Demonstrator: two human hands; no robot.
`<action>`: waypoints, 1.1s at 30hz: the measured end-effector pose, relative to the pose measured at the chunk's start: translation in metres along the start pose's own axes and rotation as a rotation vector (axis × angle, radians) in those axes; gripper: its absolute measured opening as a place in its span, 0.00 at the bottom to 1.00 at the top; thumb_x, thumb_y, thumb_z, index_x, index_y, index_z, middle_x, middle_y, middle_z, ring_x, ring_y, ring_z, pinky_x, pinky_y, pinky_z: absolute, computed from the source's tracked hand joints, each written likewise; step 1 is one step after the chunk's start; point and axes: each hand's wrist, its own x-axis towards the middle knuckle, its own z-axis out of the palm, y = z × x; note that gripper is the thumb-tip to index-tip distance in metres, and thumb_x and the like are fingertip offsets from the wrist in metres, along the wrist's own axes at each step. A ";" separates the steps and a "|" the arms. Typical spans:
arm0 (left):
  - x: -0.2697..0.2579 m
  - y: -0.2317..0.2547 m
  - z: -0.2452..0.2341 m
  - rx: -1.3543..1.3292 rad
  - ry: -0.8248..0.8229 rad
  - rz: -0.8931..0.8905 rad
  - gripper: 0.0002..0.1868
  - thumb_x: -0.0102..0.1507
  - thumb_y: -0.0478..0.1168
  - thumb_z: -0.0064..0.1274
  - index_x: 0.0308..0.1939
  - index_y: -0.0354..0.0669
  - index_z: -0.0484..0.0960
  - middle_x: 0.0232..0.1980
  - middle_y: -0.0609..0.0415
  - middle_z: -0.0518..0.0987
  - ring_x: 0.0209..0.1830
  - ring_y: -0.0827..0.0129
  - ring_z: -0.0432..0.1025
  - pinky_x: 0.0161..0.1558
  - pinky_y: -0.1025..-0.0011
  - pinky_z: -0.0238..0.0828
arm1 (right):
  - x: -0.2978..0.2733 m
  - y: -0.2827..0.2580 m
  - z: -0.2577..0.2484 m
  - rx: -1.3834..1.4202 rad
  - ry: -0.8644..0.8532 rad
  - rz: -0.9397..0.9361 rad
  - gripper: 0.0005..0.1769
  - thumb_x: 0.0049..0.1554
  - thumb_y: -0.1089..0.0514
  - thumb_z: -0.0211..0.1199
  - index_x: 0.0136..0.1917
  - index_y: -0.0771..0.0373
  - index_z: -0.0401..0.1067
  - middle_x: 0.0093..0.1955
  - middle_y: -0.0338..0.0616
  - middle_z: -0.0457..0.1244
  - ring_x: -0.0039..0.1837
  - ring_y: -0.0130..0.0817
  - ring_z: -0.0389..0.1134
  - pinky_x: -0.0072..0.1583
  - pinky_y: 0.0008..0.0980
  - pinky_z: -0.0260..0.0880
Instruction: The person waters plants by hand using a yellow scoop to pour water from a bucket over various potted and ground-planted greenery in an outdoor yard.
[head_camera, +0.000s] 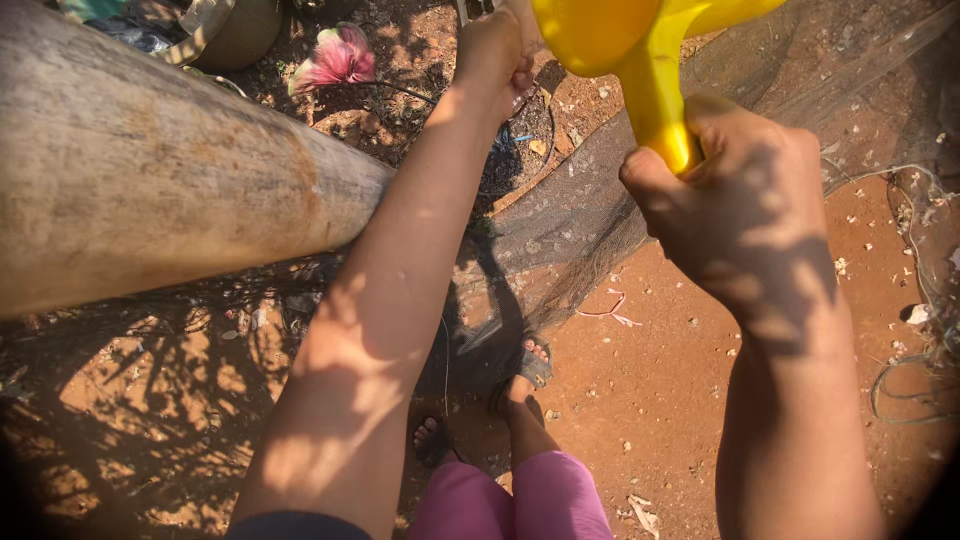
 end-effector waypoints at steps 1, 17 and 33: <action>-0.001 -0.002 -0.001 0.022 0.005 0.052 0.14 0.70 0.42 0.46 0.42 0.31 0.74 0.24 0.56 0.67 0.17 0.73 0.57 0.20 0.69 0.58 | -0.005 -0.002 -0.003 0.176 -0.038 0.192 0.09 0.60 0.58 0.65 0.42 0.67 0.74 0.31 0.46 0.65 0.31 0.35 0.66 0.34 0.36 0.66; -0.286 0.030 -0.022 -0.098 -0.805 -0.060 0.56 0.54 0.69 0.61 0.79 0.54 0.54 0.68 0.39 0.65 0.64 0.48 0.68 0.54 0.39 0.83 | -0.220 -0.065 0.054 1.186 0.267 0.492 0.10 0.54 0.65 0.67 0.45 0.65 0.66 0.29 0.40 0.61 0.25 0.28 0.60 0.25 0.29 0.62; -0.563 -0.195 -0.102 0.028 -1.070 -0.343 0.33 0.65 0.40 0.51 0.74 0.45 0.62 0.72 0.49 0.69 0.73 0.62 0.65 0.73 0.61 0.62 | -0.573 -0.107 0.171 1.479 0.699 0.919 0.20 0.61 0.46 0.54 0.62 0.58 0.65 0.36 0.40 0.65 0.34 0.26 0.64 0.36 0.28 0.67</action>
